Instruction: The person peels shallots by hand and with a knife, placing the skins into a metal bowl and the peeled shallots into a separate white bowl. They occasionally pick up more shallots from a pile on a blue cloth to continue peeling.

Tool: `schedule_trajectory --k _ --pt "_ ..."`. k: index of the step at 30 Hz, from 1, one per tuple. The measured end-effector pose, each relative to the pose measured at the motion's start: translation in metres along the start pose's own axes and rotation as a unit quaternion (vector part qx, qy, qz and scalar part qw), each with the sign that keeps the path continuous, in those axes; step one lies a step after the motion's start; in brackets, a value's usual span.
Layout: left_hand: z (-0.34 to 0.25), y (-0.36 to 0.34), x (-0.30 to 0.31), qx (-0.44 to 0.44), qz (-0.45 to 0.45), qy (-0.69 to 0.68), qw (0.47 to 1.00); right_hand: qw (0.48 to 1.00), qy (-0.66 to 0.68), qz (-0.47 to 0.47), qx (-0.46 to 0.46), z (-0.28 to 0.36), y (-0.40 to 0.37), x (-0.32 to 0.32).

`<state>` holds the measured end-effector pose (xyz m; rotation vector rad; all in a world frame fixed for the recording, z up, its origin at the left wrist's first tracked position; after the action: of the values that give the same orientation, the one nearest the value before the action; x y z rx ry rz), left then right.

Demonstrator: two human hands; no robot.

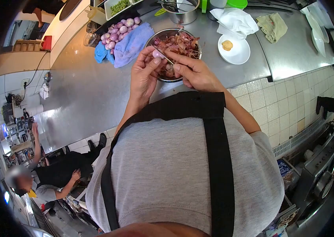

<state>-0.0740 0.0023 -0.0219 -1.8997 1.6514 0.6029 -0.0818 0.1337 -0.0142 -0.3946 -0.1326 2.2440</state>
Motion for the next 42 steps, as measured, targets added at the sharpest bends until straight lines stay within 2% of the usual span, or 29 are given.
schedule_trajectory --k 5,8,12,14,21,25,32,35,38,41,42 --pt "-0.005 -0.002 -0.002 -0.049 -0.014 0.053 0.997 1.000 -0.012 -0.016 0.010 0.000 0.001 -0.001" --pt "-0.005 -0.003 -0.003 -0.064 -0.014 0.069 0.995 0.996 -0.049 -0.050 0.062 0.008 0.001 -0.002" --pt "-0.004 -0.005 -0.009 -0.077 -0.004 0.055 0.996 0.996 0.021 -0.072 0.057 0.000 0.007 0.007" --pt "-0.006 -0.005 -0.011 -0.071 0.000 0.065 0.995 0.994 0.076 -0.065 0.051 -0.001 0.008 0.010" --pt "0.001 -0.002 -0.011 0.005 0.061 0.119 0.991 0.991 0.115 -0.062 0.031 -0.009 0.009 0.018" --pt "0.013 0.000 -0.006 0.046 0.029 0.070 0.996 0.990 0.136 -0.044 0.021 -0.007 0.007 0.013" --pt "-0.018 0.006 0.011 -0.080 -0.046 0.217 0.972 0.986 0.115 -0.106 0.060 0.006 -0.006 0.041" --pt "-0.014 0.011 0.009 -0.041 -0.018 0.300 0.953 0.987 0.110 -0.107 0.045 0.002 -0.011 0.047" --pt "-0.006 0.014 -0.008 -0.066 0.041 0.527 0.846 0.989 0.108 -0.103 0.025 -0.009 -0.013 0.047" --pt "0.001 0.018 -0.029 -0.159 0.081 0.693 0.699 0.990 0.104 -0.095 0.000 -0.021 -0.011 0.046" --pt "0.007 0.020 -0.030 -0.154 0.085 0.716 0.675 0.990 0.103 -0.092 -0.009 -0.024 -0.011 0.045"
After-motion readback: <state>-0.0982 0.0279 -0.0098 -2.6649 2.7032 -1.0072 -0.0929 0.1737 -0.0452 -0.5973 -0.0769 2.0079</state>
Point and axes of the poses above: each hand's wrist, its own y-axis towards the middle knuckle, its own x-axis out of the back of the hand, z = x × y, the point moved 8 cm from there along y, towards the middle knuckle, and after that the axes turned 1 degree about -z, right-handed, at the moved point
